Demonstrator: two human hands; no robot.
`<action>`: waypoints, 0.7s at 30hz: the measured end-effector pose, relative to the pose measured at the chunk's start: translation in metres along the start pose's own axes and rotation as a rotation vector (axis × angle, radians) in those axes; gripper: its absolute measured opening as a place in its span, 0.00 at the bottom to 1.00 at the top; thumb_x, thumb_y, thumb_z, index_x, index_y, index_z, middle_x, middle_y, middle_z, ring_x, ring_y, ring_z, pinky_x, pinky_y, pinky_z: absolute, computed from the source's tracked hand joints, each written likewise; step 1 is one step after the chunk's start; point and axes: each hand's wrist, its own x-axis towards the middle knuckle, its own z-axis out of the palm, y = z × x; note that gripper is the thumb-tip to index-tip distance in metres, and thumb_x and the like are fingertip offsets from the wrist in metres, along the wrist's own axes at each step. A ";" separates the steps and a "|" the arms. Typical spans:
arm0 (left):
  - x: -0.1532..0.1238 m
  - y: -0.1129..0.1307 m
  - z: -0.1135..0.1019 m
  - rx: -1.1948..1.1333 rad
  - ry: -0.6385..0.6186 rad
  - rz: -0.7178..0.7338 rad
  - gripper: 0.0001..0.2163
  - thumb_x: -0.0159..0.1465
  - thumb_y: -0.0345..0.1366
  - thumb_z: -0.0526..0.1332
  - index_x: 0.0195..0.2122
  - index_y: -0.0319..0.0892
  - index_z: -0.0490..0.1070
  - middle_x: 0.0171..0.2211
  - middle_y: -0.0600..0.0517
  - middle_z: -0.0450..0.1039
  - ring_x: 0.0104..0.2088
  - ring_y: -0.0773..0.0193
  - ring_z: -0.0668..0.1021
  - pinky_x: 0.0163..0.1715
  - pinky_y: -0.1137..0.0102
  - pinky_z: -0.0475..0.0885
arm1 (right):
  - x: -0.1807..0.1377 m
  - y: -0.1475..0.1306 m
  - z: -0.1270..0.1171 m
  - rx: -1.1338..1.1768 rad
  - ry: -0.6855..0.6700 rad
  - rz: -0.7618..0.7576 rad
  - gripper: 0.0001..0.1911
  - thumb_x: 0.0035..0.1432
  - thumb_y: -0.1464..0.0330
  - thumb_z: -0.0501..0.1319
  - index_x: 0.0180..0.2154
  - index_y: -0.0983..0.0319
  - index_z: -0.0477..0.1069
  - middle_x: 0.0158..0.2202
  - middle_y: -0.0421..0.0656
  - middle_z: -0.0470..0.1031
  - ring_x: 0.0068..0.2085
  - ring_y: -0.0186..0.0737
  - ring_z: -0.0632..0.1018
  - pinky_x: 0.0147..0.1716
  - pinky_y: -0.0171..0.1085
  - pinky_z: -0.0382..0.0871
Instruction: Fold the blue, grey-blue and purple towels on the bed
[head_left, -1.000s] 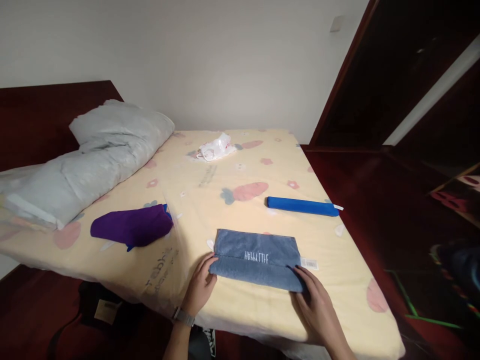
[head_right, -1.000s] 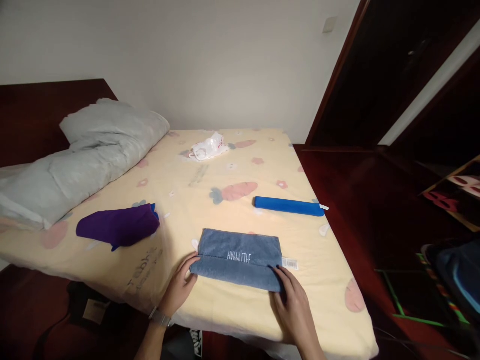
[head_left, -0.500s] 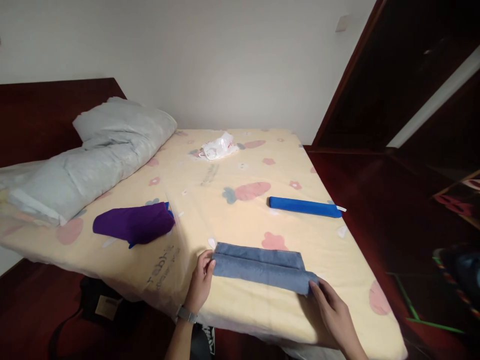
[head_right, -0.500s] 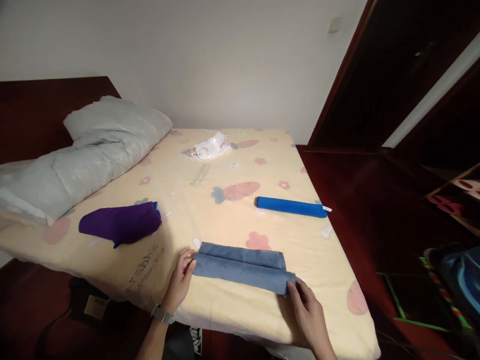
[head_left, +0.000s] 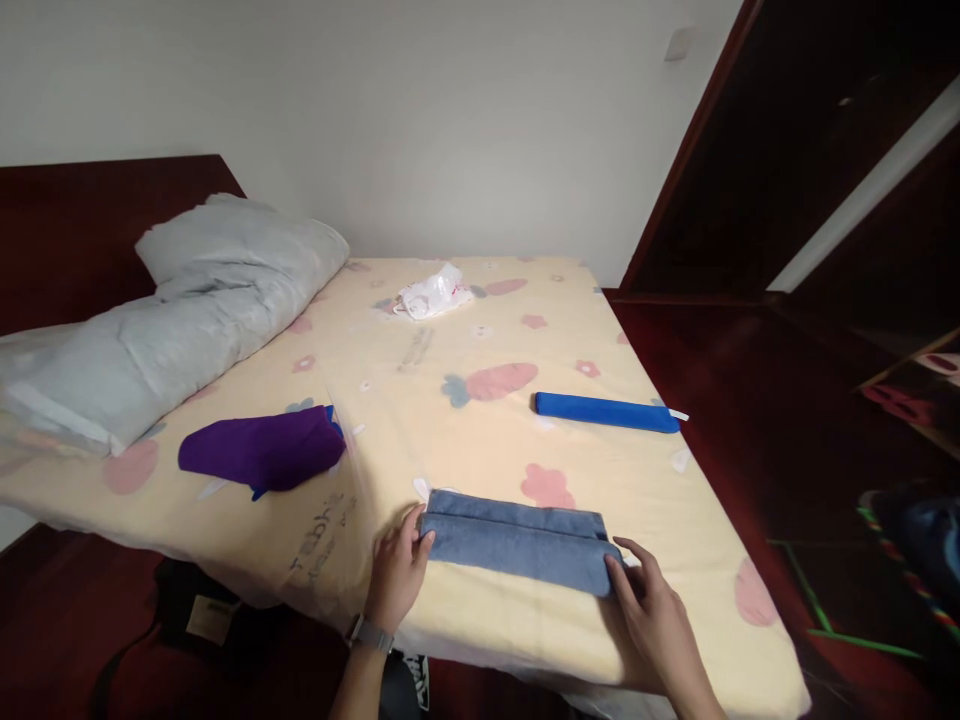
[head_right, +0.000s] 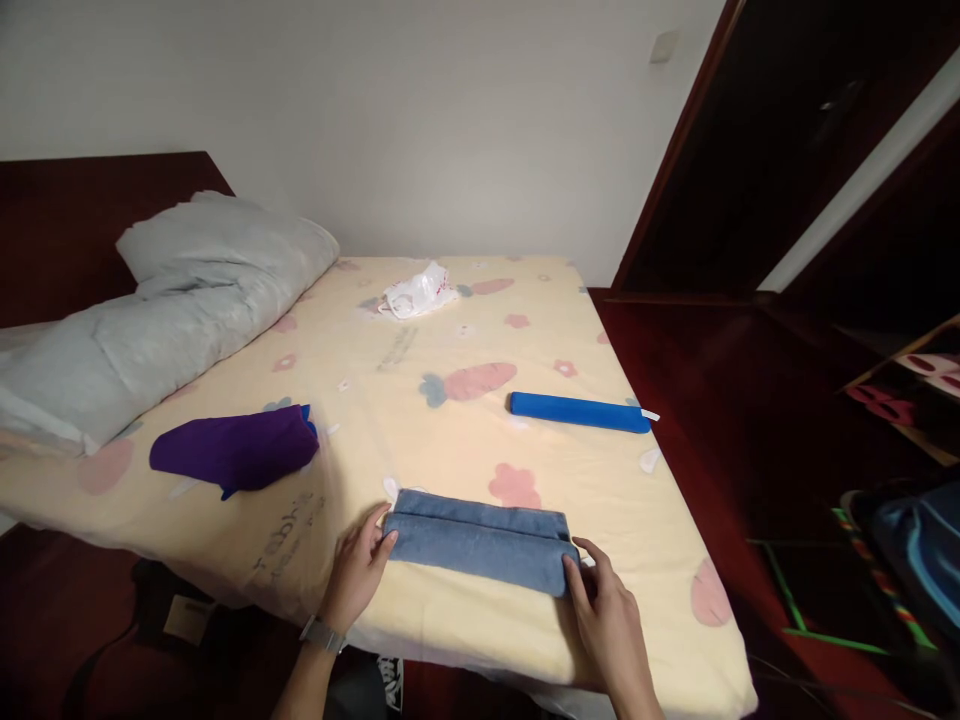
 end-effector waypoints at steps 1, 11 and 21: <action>0.000 0.001 0.000 0.071 0.030 0.028 0.17 0.71 0.44 0.55 0.58 0.45 0.69 0.38 0.47 0.79 0.41 0.53 0.79 0.47 0.57 0.73 | 0.000 -0.001 0.001 -0.042 0.024 -0.019 0.30 0.62 0.43 0.51 0.55 0.55 0.66 0.37 0.45 0.80 0.40 0.51 0.80 0.40 0.46 0.71; -0.014 0.058 0.015 0.159 -0.112 0.423 0.21 0.73 0.37 0.53 0.66 0.53 0.62 0.66 0.49 0.63 0.66 0.51 0.65 0.66 0.50 0.61 | -0.023 -0.045 0.032 -0.373 0.208 -0.702 0.20 0.67 0.61 0.55 0.57 0.55 0.70 0.58 0.48 0.73 0.58 0.53 0.73 0.58 0.54 0.66; -0.007 0.041 0.016 0.097 -0.340 0.411 0.27 0.72 0.39 0.55 0.71 0.57 0.49 0.70 0.55 0.55 0.69 0.56 0.61 0.68 0.53 0.57 | -0.014 -0.025 0.050 -0.566 0.020 -0.823 0.33 0.66 0.63 0.55 0.70 0.56 0.51 0.68 0.43 0.62 0.66 0.49 0.66 0.64 0.52 0.59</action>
